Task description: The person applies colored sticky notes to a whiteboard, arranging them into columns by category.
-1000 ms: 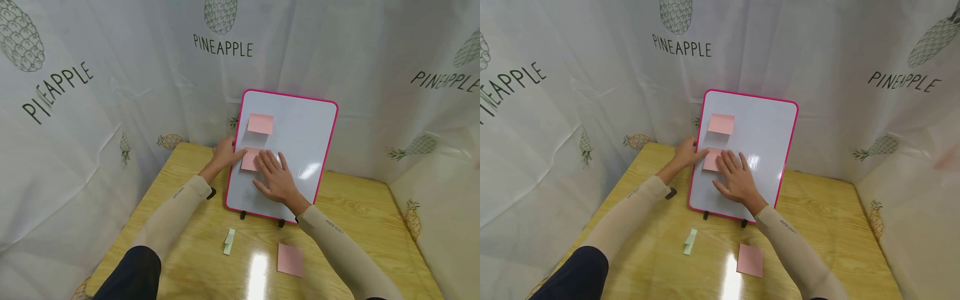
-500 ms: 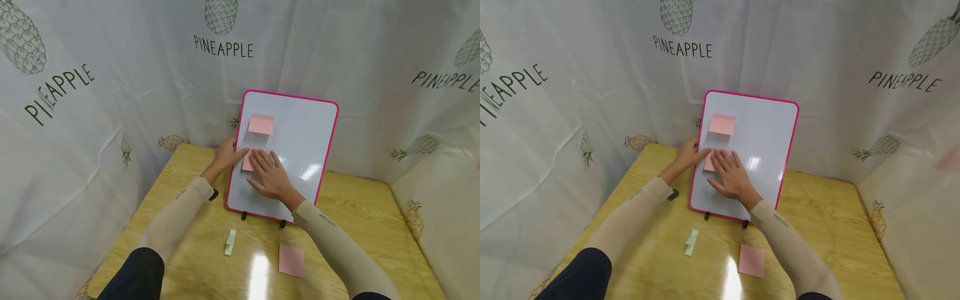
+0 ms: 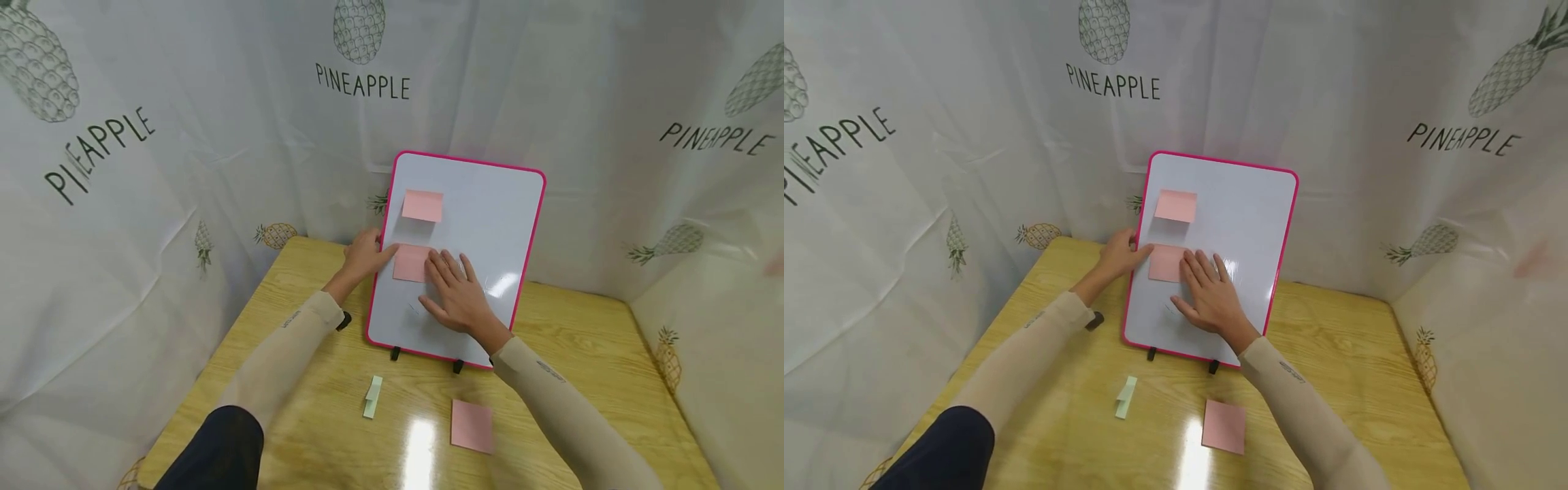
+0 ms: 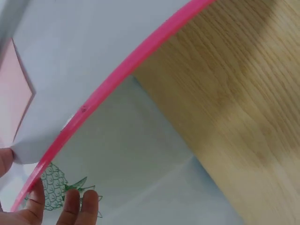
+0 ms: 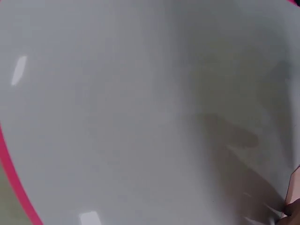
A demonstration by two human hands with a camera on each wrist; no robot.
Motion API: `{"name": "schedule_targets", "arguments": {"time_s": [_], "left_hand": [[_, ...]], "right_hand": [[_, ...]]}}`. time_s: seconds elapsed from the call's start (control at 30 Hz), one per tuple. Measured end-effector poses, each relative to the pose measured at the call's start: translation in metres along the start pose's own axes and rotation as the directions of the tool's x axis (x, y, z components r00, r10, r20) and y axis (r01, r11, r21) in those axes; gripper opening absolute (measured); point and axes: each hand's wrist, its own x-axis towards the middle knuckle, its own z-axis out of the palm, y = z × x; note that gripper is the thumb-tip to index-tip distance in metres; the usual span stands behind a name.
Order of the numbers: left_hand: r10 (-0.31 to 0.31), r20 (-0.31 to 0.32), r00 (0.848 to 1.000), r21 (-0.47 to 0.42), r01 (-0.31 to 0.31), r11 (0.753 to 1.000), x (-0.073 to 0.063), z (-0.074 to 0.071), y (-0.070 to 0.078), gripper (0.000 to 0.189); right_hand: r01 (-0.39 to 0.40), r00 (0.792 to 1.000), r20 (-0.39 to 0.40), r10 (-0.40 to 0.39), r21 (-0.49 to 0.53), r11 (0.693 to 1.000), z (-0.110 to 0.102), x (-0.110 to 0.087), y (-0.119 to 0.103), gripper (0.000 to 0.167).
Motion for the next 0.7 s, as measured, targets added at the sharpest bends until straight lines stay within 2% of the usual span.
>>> {"name": "schedule_targets", "arguments": {"time_s": [0.17, 0.37, 0.53, 0.7], "left_hand": [[0.011, 0.001, 1.000, 0.043, -0.011, 0.999, -0.010, -0.006, -0.009, 0.051], [0.062, -0.036, 0.997, 0.116, -0.057, 0.992, -0.033, -0.016, -0.030, 0.056], [0.144, -0.039, 0.989, 0.196, -0.134, 0.971, -0.064, -0.024, -0.047, 0.060], [0.222, -0.039, 0.974, 0.235, -0.207, 0.950, -0.099, -0.027, -0.061, 0.060]], "right_hand": [[-0.012, 1.000, -0.023, 0.012, 0.008, 1.000, -0.003, -0.015, 0.003, 0.084], [-0.019, 0.996, -0.082, 0.023, 0.050, 0.999, -0.006, -0.038, 0.003, 0.081], [-0.027, 0.990, -0.138, 0.039, 0.086, 0.996, -0.008, -0.056, -0.002, 0.083], [-0.065, 0.986, -0.148, 0.082, 0.120, 0.991, -0.010, -0.073, -0.009, 0.085]]}}
